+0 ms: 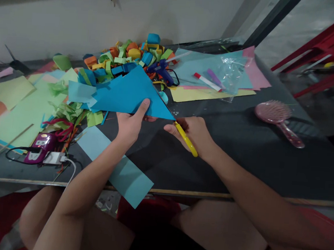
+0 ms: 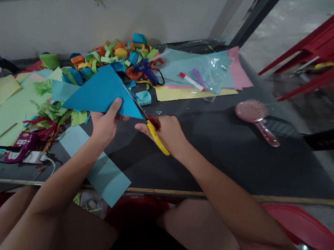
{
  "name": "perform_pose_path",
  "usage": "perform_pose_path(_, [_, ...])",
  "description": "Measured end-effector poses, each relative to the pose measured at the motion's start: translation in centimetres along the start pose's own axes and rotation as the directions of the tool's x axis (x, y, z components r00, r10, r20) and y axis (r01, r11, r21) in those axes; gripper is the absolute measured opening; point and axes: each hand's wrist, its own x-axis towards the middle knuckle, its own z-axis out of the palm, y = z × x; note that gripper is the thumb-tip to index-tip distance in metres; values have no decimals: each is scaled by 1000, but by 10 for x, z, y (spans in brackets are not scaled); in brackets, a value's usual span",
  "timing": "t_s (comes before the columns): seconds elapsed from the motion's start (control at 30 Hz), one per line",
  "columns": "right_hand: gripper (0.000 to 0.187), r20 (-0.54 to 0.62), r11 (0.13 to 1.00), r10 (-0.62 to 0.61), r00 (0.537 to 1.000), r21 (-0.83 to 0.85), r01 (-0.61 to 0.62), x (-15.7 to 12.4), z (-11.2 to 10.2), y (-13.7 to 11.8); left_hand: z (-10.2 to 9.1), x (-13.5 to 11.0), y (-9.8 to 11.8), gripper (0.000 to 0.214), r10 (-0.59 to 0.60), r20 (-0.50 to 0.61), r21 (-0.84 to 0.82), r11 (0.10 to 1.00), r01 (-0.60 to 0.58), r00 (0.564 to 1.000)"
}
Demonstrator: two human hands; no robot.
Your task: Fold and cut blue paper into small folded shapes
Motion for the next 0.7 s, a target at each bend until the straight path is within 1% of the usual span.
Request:
perform_pose_path(0.37, [73,8,1000,-16,1000,-26,16,1,2,2,1,-1,3,43,-24,5,-37,999,24,1000])
perform_pose_path(0.5, [75,-5,1000,1,1000,31,-1,2,3,3,0,0,3,42,-28,16,-33,999,28,999])
perform_pose_path(0.63, [74,47,993,18,999,113,-23,2,5,4,0,2,1,44,-41,19,-44,998,42,999])
perform_pose_path(0.7, [74,62,988,14,998,154,-23,2,5,4,0,2,-2,45,-43,41,-51,998,45,998])
